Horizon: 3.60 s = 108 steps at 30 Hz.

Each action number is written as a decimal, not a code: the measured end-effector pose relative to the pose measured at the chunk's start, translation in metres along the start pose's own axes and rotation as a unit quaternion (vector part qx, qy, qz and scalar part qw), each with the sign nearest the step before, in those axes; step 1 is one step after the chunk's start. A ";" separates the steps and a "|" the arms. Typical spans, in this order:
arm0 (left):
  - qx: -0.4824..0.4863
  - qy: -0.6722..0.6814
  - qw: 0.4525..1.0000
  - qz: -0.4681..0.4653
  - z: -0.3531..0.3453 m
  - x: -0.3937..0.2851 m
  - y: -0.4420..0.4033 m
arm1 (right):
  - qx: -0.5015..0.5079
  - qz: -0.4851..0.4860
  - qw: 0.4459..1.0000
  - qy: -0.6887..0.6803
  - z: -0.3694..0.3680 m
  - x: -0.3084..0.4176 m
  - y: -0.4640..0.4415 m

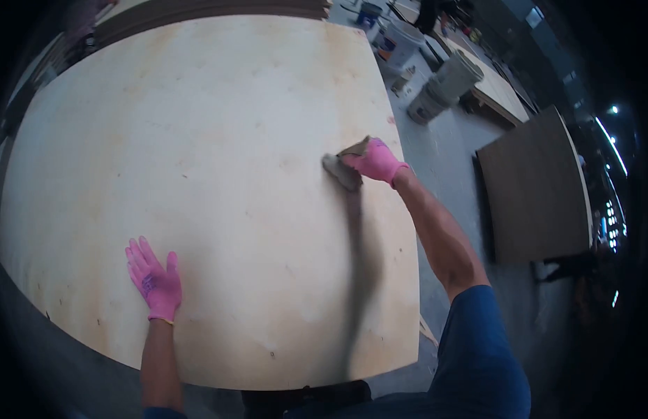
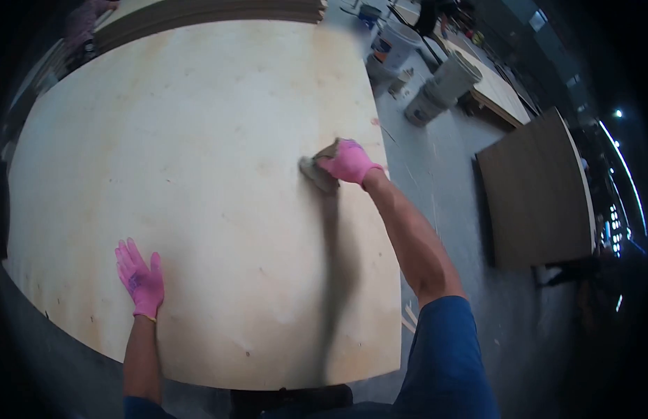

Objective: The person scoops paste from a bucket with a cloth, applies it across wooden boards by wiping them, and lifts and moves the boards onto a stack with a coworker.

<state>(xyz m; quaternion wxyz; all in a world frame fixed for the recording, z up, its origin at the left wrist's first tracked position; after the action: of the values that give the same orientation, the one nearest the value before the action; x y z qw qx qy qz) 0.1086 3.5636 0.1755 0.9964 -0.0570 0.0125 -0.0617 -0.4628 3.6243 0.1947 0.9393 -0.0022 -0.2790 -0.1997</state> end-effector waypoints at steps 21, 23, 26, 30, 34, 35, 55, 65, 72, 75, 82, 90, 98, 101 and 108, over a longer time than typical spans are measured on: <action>-0.046 -0.070 0.996 -0.019 -0.026 0.342 -0.037 | -0.140 -0.163 0.962 0.167 -0.051 0.041 0.413; -0.055 -0.078 0.995 -0.031 -0.035 0.354 -0.044 | -0.087 -0.140 0.982 0.096 -0.061 0.069 0.415; -0.063 -0.067 0.995 -0.043 -0.041 0.352 -0.044 | -0.059 -0.106 0.989 0.085 -0.079 0.099 0.458; -0.075 -0.105 0.991 -0.033 -0.038 0.348 -0.042 | -0.114 -0.047 0.990 0.070 -0.102 0.147 0.512; -0.058 -0.089 0.993 -0.042 -0.031 0.339 -0.040 | -0.132 -0.185 0.971 0.071 -0.130 0.159 0.496; -0.056 -0.093 0.993 -0.042 -0.033 0.338 -0.041 | -0.142 -0.183 0.970 0.070 -0.139 0.170 0.485; -0.054 -0.123 0.989 -0.063 -0.038 0.335 -0.037 | -0.293 -0.294 0.771 -0.483 -0.146 0.123 0.536; -0.077 -0.052 0.990 -0.107 -0.046 0.350 -0.053 | -0.181 -0.327 0.923 -0.094 -0.029 -0.017 0.482; -0.082 -0.068 0.989 -0.107 -0.045 0.346 -0.048 | -0.169 -0.218 0.961 0.005 -0.098 0.105 0.518; -0.081 -0.170 0.976 -0.113 -0.049 0.341 -0.044 | -0.194 -0.170 0.966 0.003 -0.136 0.172 0.503; -0.061 -0.063 0.986 -0.144 -0.028 0.312 -0.022 | -0.087 -0.120 0.987 -0.061 -0.243 0.335 0.333; -0.072 0.007 0.966 -0.248 -0.065 0.523 -0.200 | -0.174 -0.069 0.982 0.039 -0.299 0.445 0.398; -0.106 -0.061 0.980 -0.155 -0.067 0.600 -0.241 | -0.225 -0.338 0.819 -0.405 -0.337 0.426 0.380; -0.089 -0.057 0.984 -0.140 -0.063 0.594 -0.235 | -0.341 -0.333 0.707 -0.522 -0.329 0.408 0.371; -0.122 -0.044 0.973 -0.191 -0.063 0.600 -0.230 | -0.172 -0.111 0.979 -0.022 -0.276 0.426 0.288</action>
<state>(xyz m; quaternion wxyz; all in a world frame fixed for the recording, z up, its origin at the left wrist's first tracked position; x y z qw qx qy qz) 0.6741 3.2555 0.1290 0.9514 -0.1820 -0.0348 -0.2461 0.1163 3.6981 0.2161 0.8904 -0.1367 -0.2598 -0.3479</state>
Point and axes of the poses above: each hand's wrist, its own y-axis away from the middle knuckle, its own z-axis out of the back of the hand, x = y × z, the point moved 10 cm from there along -y, towards the middle knuckle, and after that the axes turned 3 degrees about -x, right-handed, at the moved point
